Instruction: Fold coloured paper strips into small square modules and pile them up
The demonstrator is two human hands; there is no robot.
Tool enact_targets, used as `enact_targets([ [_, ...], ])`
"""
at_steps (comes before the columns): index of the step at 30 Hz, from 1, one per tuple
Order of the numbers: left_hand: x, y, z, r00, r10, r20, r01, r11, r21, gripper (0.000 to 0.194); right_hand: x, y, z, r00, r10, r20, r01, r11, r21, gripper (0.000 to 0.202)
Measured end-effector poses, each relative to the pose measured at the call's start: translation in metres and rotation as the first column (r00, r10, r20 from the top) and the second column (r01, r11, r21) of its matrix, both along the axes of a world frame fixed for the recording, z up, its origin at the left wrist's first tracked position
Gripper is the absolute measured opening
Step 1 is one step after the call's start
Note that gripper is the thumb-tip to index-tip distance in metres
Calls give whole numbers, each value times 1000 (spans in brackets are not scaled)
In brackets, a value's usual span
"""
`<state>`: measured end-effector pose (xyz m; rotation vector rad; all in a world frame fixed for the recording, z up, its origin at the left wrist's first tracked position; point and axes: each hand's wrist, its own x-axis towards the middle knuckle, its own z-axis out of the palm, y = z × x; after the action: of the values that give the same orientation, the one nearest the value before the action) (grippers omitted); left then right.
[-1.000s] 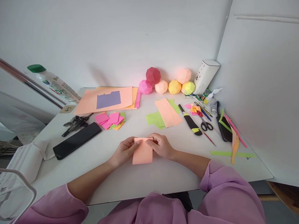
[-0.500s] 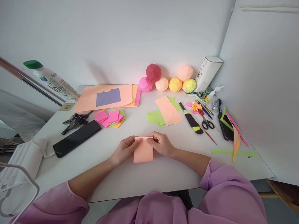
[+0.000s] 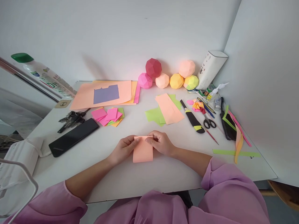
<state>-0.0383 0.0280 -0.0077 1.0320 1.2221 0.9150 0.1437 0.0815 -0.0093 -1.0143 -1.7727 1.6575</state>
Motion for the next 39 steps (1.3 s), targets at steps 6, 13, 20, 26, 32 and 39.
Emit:
enact_targets([
  [6,-1,-1,-3,997,-22,68,22,1000,-13,38,0,1,0,1000,-4,-2,4,1000,-30,27],
  [13,-1,-1,-5,997,25,78,-23,999,-28,40,1,2,2,999,-13,-50,9,996,-89,28],
  [20,-1,0,-5,997,29,77,-27,999,-27,39,0,2,-1,997,-13,-70,6,995,-103,28],
  [26,-1,0,-5,998,28,59,-26,999,-28,37,0,3,0,997,-11,-74,3,995,-104,27],
  [32,-1,0,-3,998,26,58,-24,999,-27,38,1,2,0,997,-14,-72,6,994,-109,27],
  [39,0,0,-1,999,26,45,-24,999,-36,39,0,2,-1,998,-11,-57,5,995,-102,28],
])
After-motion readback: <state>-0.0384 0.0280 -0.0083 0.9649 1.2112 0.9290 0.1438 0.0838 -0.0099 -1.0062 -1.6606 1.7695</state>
